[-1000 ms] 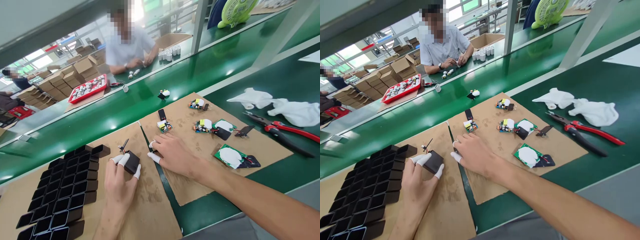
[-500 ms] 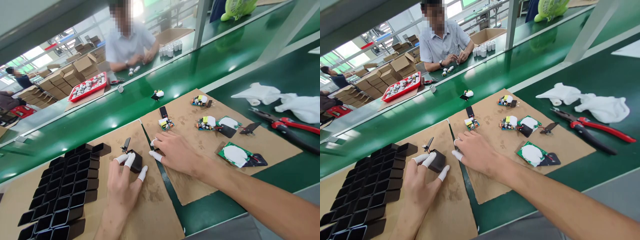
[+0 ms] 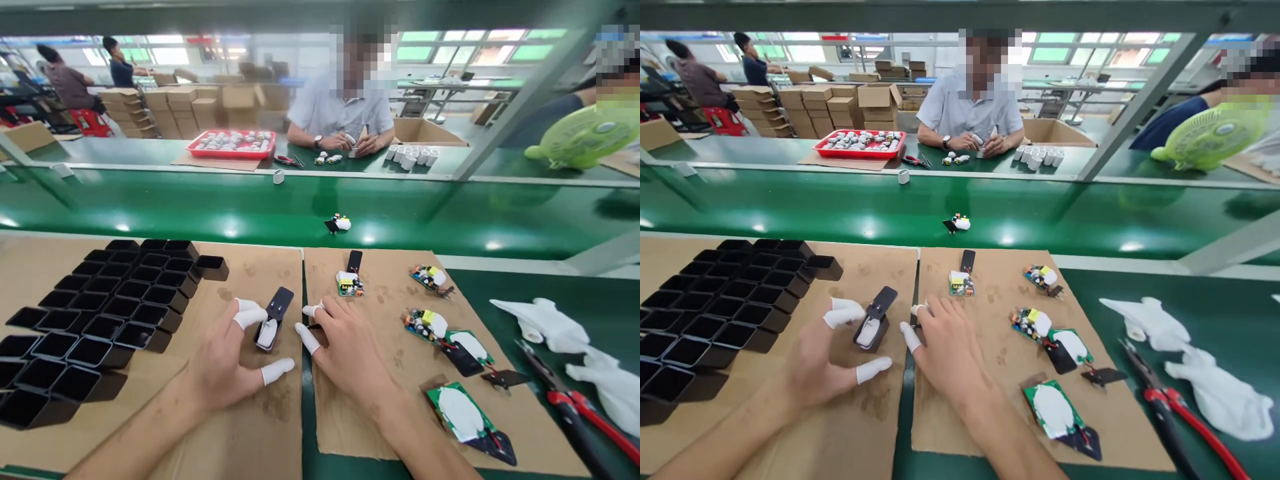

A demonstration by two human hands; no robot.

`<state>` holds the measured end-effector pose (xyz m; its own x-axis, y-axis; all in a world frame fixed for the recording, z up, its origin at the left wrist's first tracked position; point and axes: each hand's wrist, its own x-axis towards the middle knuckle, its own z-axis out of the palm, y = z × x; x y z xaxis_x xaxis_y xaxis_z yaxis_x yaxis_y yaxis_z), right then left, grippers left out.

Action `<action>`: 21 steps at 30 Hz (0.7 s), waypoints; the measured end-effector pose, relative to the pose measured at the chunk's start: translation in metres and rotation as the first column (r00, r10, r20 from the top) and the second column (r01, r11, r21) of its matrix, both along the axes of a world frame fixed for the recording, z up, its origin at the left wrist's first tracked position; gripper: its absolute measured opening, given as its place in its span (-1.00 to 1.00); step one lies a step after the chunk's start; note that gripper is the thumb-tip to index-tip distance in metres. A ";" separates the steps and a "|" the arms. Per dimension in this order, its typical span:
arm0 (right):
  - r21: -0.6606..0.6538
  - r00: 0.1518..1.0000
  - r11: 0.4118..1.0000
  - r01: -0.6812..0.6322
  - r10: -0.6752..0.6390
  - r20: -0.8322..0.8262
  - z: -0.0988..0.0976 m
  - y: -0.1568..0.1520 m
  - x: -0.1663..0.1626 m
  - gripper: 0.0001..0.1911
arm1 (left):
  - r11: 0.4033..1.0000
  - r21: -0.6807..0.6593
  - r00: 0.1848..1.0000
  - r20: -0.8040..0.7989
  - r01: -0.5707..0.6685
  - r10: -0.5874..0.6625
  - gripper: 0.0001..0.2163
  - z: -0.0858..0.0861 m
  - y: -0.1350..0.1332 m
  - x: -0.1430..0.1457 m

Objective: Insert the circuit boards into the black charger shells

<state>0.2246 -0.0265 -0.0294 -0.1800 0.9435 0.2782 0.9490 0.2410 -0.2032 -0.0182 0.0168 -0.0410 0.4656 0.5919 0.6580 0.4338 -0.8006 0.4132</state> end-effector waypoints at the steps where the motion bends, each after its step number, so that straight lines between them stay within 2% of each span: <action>1: 0.012 1.000 1.000 -0.004 0.004 0.002 0.000 -0.001 -0.001 -0.86 | 0.998 -0.063 0.999 -0.013 -0.030 0.029 -0.34 -0.001 0.001 -0.001; 3: 0.036 1.000 0.999 -0.018 0.019 -0.010 0.000 -0.002 -0.002 -0.88 | 0.975 -0.212 0.997 -0.054 -0.069 0.058 -0.17 -0.001 0.003 -0.002; 6: 0.071 0.996 0.995 -0.066 0.070 -0.050 0.000 -0.002 -0.004 -0.89 | 0.894 -0.447 0.997 -0.079 -0.015 -0.023 -0.06 0.004 0.008 -0.005; 8: 0.099 0.993 0.990 -0.100 0.106 -0.055 0.000 -0.002 -0.005 -0.88 | 0.818 -0.570 0.990 -0.049 0.078 -0.129 -0.19 0.012 0.013 -0.006; 10: 0.130 0.991 0.984 -0.118 0.125 -0.052 0.001 -0.003 -0.006 -0.85 | 0.735 -0.655 0.974 0.006 0.174 -0.225 -0.41 0.019 0.017 -0.008; 12: 0.169 0.986 0.976 -0.139 0.153 -0.072 0.003 -0.004 -0.008 -0.76 | 0.672 -0.706 0.963 0.055 0.226 -0.265 -0.55 0.021 0.019 -0.009; 14: 0.237 0.970 0.956 -0.171 0.206 -0.132 0.004 -0.006 -0.011 -0.73 | 0.672 -0.711 0.972 0.065 0.205 -0.228 -0.63 0.018 0.018 -0.007; 18: 0.316 0.904 0.922 -0.224 0.318 -0.287 0.001 -0.012 -0.022 -0.89 | 0.768 -0.637 0.997 0.055 0.073 -0.049 -0.69 0.002 0.008 0.006; 21: 0.288 0.880 0.926 -0.246 0.337 -0.334 -0.008 -0.015 -0.028 -0.73 | 0.795 -0.605 0.998 0.010 -0.040 0.057 -0.68 -0.003 0.003 0.013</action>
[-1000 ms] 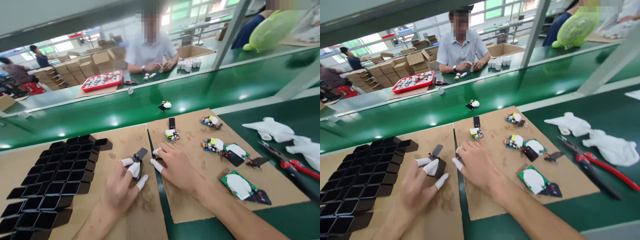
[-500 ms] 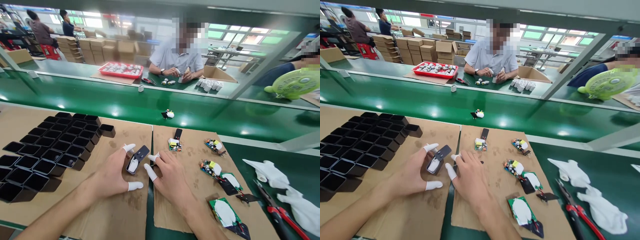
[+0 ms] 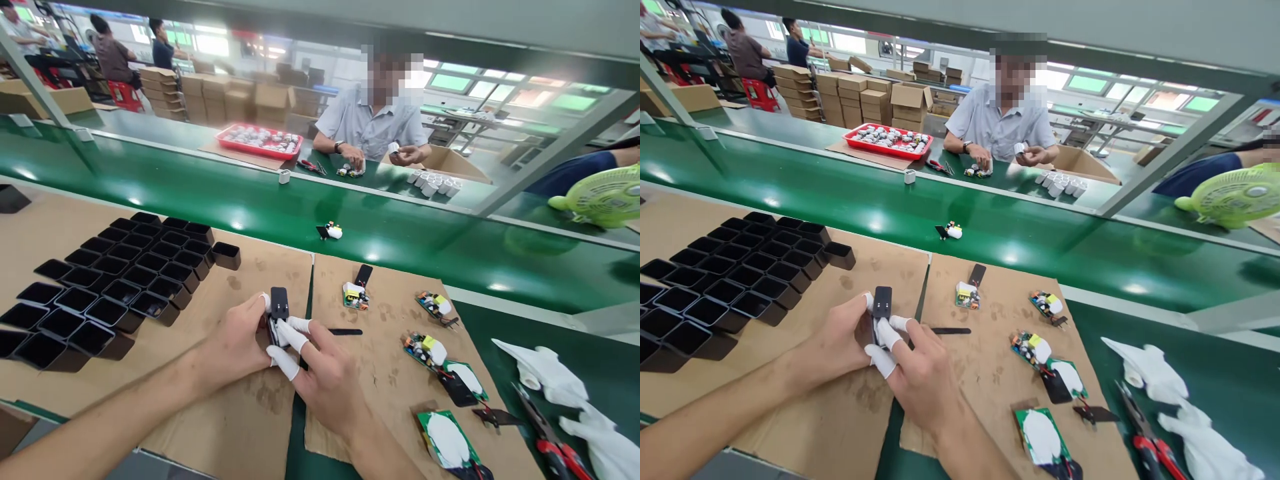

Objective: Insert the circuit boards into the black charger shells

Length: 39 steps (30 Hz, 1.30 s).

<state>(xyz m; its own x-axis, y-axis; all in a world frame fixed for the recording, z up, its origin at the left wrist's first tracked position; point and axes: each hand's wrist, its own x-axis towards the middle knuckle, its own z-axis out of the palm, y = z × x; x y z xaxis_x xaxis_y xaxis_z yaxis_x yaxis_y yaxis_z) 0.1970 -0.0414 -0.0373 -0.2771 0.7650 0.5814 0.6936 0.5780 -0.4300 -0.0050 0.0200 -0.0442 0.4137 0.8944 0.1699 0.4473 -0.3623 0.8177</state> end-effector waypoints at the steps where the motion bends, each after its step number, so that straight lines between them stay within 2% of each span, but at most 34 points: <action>1: -0.009 1.000 1.000 -0.005 0.005 -0.004 -0.003 0.000 0.000 -0.69 | 1.000 0.010 1.000 -0.026 -0.015 0.015 -0.67 0.000 0.000 0.001; 4: -0.019 1.000 1.000 -0.012 0.012 -0.019 -0.011 0.001 0.002 -0.59 | 1.000 0.026 0.998 -0.057 0.012 -0.010 -0.67 0.000 0.004 -0.001; 8: -0.050 0.999 0.999 -0.011 0.009 -0.046 -0.013 0.004 0.005 -0.66 | 0.994 0.036 0.995 -0.019 0.100 -0.099 -0.69 0.000 0.013 -0.009; 10: -0.125 0.991 0.991 -0.038 0.021 -0.134 -0.011 0.005 0.004 -0.70 | 0.988 0.027 0.988 -0.012 0.153 -0.152 -0.66 0.003 0.018 -0.014; 11: -0.185 0.973 0.981 -0.057 0.013 -0.229 -0.010 0.007 0.003 -0.72 | 0.983 0.011 0.983 -0.006 0.182 -0.182 -0.60 0.005 0.020 -0.017; 12: -0.257 0.928 0.964 -0.072 -0.030 -0.372 -0.007 0.008 0.003 -0.75 | 0.978 -0.003 0.978 0.009 0.210 -0.210 -0.52 0.007 0.023 -0.020; 13: -0.329 0.844 0.940 -0.084 -0.108 -0.525 -0.004 0.010 0.003 -0.78 | 0.972 -0.009 0.971 0.038 0.235 -0.234 -0.45 0.010 0.026 -0.024; 15: -0.435 0.609 0.895 -0.100 -0.291 -0.738 0.007 0.013 0.005 -0.78 | 0.970 0.014 0.962 0.124 0.243 -0.243 -0.43 0.013 0.031 -0.031; 18: -0.491 0.280 0.858 -0.153 -0.439 -0.854 0.031 0.008 0.008 -0.72 | 0.978 0.098 0.960 0.195 0.182 -0.199 -0.56 0.011 0.036 -0.037; 21: -0.433 0.027 0.872 -0.228 -0.439 -0.898 0.054 -0.011 0.003 -0.74 | 0.968 0.183 0.966 0.162 0.171 -0.201 -0.57 0.004 0.034 -0.036; 25: -0.317 -0.081 0.916 -0.248 -0.346 -0.935 0.064 -0.033 -0.021 -0.77 | 0.943 0.258 0.964 0.107 0.209 -0.242 -0.62 -0.004 0.027 -0.031; 29: -0.305 -0.293 0.908 -0.287 -0.387 -0.874 0.066 -0.036 -0.042 -0.73 | 0.931 0.257 0.959 0.045 0.258 -0.279 -0.64 -0.002 0.024 -0.031; 31: -0.301 -0.365 0.897 -0.324 -0.412 -0.835 0.068 -0.035 -0.046 -0.72 | 0.922 0.285 0.957 0.042 0.262 -0.285 -0.64 0.000 0.024 -0.032; 35: -0.310 -0.394 0.873 -0.376 -0.454 -0.799 0.064 -0.034 -0.045 -0.75 | 0.890 0.400 0.962 0.070 0.217 -0.265 -0.64 -0.001 0.026 -0.032; 39: -0.298 -0.412 0.870 -0.393 -0.457 -0.789 0.050 -0.035 -0.044 -0.60 | 0.887 0.428 0.959 0.133 0.171 -0.249 -0.65 -0.001 0.026 -0.031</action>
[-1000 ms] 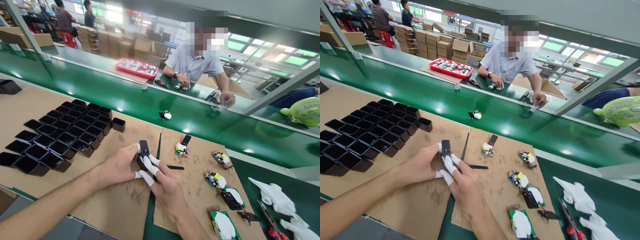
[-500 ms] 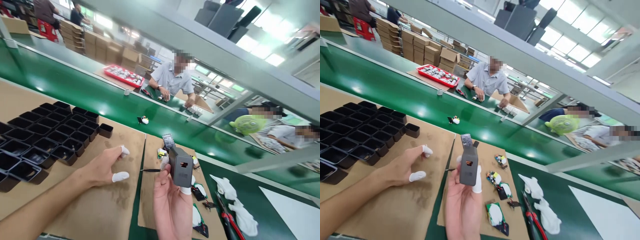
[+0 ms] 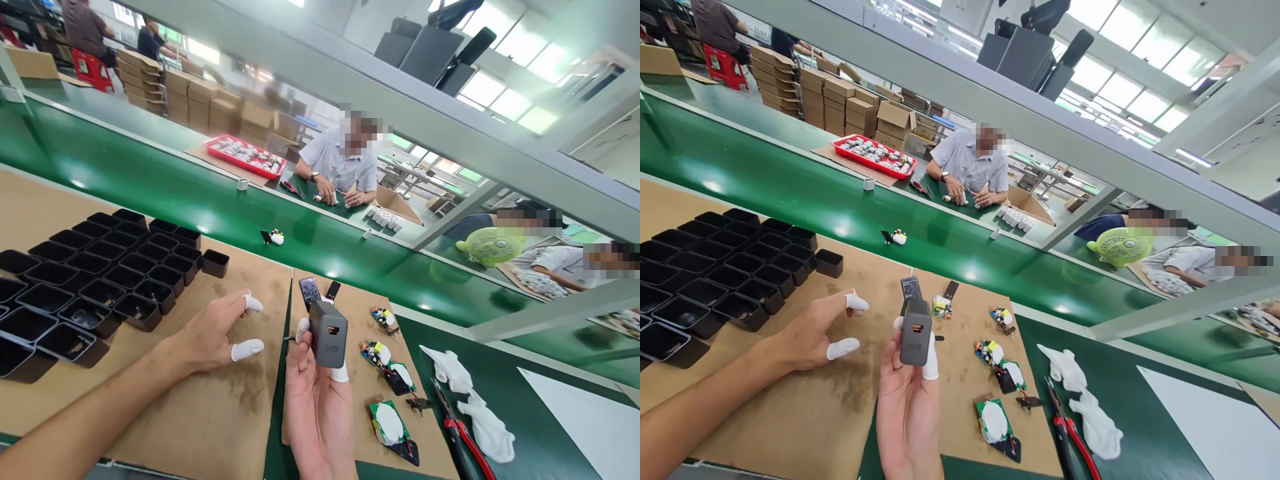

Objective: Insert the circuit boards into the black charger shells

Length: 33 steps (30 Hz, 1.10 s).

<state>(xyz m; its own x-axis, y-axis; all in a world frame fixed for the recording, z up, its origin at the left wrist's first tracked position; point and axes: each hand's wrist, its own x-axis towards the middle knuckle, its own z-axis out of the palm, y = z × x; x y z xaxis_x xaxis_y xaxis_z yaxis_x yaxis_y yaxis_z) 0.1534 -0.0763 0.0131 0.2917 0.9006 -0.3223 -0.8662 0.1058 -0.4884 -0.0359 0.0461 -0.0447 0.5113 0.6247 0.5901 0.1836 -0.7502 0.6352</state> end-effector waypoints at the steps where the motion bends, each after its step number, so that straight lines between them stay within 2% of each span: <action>1: -0.004 1.000 1.000 -0.015 0.015 0.003 -0.004 0.000 -0.001 -0.58 | 0.999 -0.034 1.000 0.029 0.006 -0.005 -0.65 0.001 -0.001 0.001; 3: -0.018 0.998 0.999 -0.047 0.047 0.031 -0.011 0.000 -0.005 -0.58 | 0.987 -0.150 0.994 0.105 0.058 -0.042 -0.61 0.005 -0.005 0.002; 5: -0.040 0.995 0.997 -0.068 0.071 0.067 -0.017 0.003 -0.013 -0.59 | 0.942 -0.302 0.974 0.207 0.149 -0.088 -0.52 0.009 -0.011 0.006; 7: -0.063 0.991 0.995 -0.078 0.084 0.099 -0.020 0.008 -0.022 -0.55 | 0.856 -0.449 0.945 0.302 0.257 -0.125 -0.45 0.013 -0.017 0.011; 9: -0.075 0.986 0.994 -0.081 0.091 0.139 -0.020 0.013 -0.031 -0.50 | 0.763 -0.556 0.919 0.375 0.330 -0.123 -0.49 0.015 -0.022 0.017; 11: -0.069 0.978 0.994 -0.082 0.094 0.189 -0.018 0.018 -0.038 -0.47 | 0.688 -0.627 0.894 0.443 0.365 -0.070 -0.57 0.015 -0.026 0.022; 14: -0.054 0.964 0.993 -0.104 0.114 0.238 -0.013 0.022 -0.042 -0.46 | 0.620 -0.693 0.842 0.532 0.368 0.095 -0.56 0.015 -0.030 0.027; 17: -0.070 0.965 0.989 -0.132 0.144 0.220 -0.012 0.023 -0.044 -0.46 | 0.605 -0.718 0.811 0.552 0.344 0.195 -0.53 0.021 -0.032 0.027; 24: -0.088 0.972 0.982 -0.168 0.180 0.152 -0.018 0.027 -0.052 -0.50 | 0.636 -0.714 0.819 0.531 0.293 0.219 -0.53 0.041 -0.032 0.022; 28: -0.077 0.953 0.989 -0.129 0.145 0.267 -0.022 0.030 -0.050 -0.50 | 0.674 -0.701 0.833 0.501 0.232 0.235 -0.55 0.039 -0.032 0.021; 30: -0.038 0.883 0.999 -0.028 0.042 0.468 -0.025 0.029 -0.041 -0.55 | 0.702 -0.698 0.830 0.470 0.141 0.300 -0.58 0.035 -0.027 0.019; 31: 0.010 0.796 0.999 0.037 -0.036 0.605 -0.026 0.027 -0.034 -0.60 | 0.711 -0.697 0.818 0.459 0.090 0.347 -0.56 0.033 -0.024 0.017; 32: 0.078 0.663 0.994 0.079 -0.111 0.741 -0.028 0.025 -0.025 -0.66 | 0.714 -0.699 0.798 0.455 0.044 0.396 -0.51 0.031 -0.019 0.015; 33: 0.152 0.490 0.985 0.083 -0.173 0.854 -0.029 0.021 -0.016 -0.74 | 0.712 -0.702 0.774 0.454 0.006 0.441 -0.46 0.029 -0.015 0.014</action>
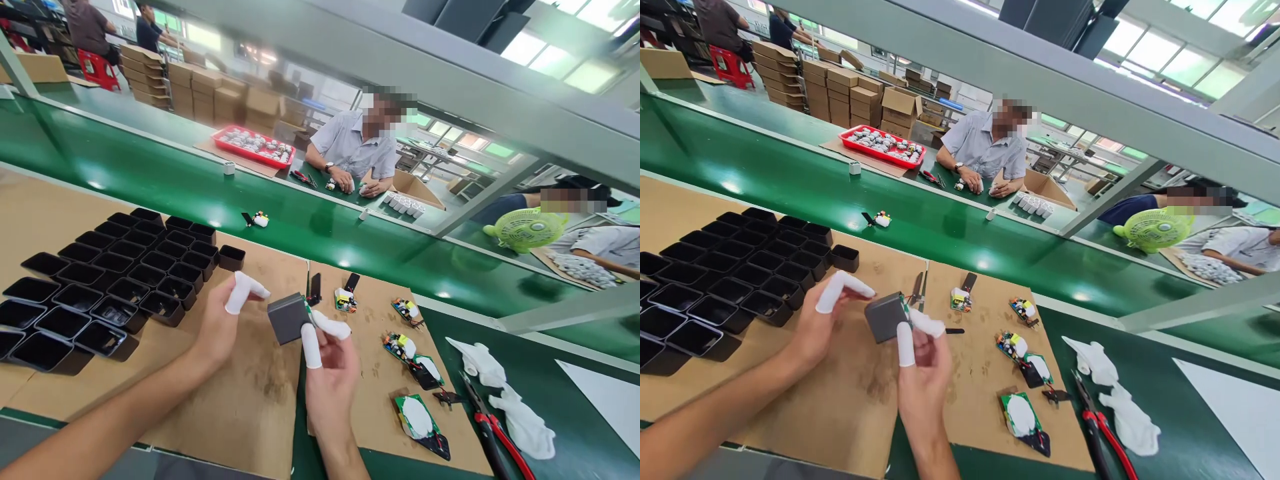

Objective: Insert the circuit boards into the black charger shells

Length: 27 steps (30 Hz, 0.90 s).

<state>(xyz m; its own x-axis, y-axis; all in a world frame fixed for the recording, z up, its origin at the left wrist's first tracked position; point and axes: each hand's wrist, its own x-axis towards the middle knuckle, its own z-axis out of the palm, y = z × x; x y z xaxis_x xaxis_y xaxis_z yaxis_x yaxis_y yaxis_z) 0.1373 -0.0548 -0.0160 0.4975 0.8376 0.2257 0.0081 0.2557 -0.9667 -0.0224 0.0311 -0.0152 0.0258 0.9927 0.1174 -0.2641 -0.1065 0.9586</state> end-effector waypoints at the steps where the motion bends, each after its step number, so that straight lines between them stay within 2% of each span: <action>1: 0.047 0.979 0.999 -0.013 0.003 0.206 -0.001 -0.004 0.009 -0.81 | 0.999 -0.007 0.999 0.004 -0.045 0.045 -0.44 -0.001 0.004 -0.002; 3: 0.031 0.872 0.995 -0.097 0.070 0.485 -0.005 -0.013 0.024 -0.81 | 0.994 -0.025 0.995 0.007 -0.103 0.103 -0.46 -0.003 0.011 -0.004; 5: -0.062 0.803 0.988 -0.141 0.150 0.577 -0.008 -0.023 0.033 -0.76 | 0.992 -0.038 0.993 -0.018 -0.119 0.119 -0.48 -0.002 0.012 -0.005; 8: -0.141 0.796 0.976 -0.164 0.216 0.566 -0.013 -0.033 0.035 -0.77 | 0.995 -0.011 0.990 -0.093 -0.103 0.102 -0.48 0.002 0.008 -0.002; 13: -0.019 0.822 0.990 -0.141 0.127 0.555 -0.017 -0.040 0.026 -0.64 | 0.994 0.094 0.975 -0.212 -0.052 0.071 -0.53 0.002 -0.001 -0.003; 16: -0.108 0.819 0.978 -0.180 0.210 0.535 -0.019 -0.044 0.020 -0.67 | 0.989 0.148 0.958 -0.282 -0.008 0.050 -0.62 -0.002 -0.003 -0.007; 18: -0.128 0.887 0.979 -0.160 0.200 0.417 -0.018 -0.047 0.017 -0.79 | 0.981 0.193 0.948 -0.313 0.013 0.049 -0.66 -0.003 -0.005 -0.010; 20: -0.109 0.987 0.992 -0.057 0.073 0.145 -0.014 -0.051 0.015 -0.89 | 0.962 0.266 0.942 -0.334 0.065 0.028 -0.68 -0.004 -0.008 -0.012; 21: -0.118 1.000 0.993 -0.003 -0.001 -0.029 -0.011 -0.052 0.014 -0.83 | 0.944 0.309 0.939 -0.345 0.115 -0.002 -0.67 -0.004 -0.010 -0.012; 22: -0.141 0.978 0.989 0.032 -0.060 -0.202 -0.008 -0.054 0.013 -0.76 | 0.921 0.343 0.931 -0.361 0.184 -0.052 -0.67 -0.005 -0.013 -0.012; 24: -0.194 0.871 0.981 0.029 -0.120 -0.477 -0.004 -0.055 0.009 -0.62 | 0.872 0.336 0.892 -0.400 0.357 -0.211 -0.67 -0.010 -0.020 -0.011; 26: -0.205 0.767 0.979 -0.006 -0.128 -0.629 -0.002 -0.054 0.000 -0.55 | 0.848 0.216 0.836 -0.400 0.484 -0.376 -0.60 -0.020 -0.029 -0.009; 27: -0.194 0.736 0.981 -0.028 -0.111 -0.668 -0.002 -0.053 -0.005 -0.54 | 0.855 0.129 0.825 -0.368 0.502 -0.428 -0.51 -0.026 -0.033 -0.008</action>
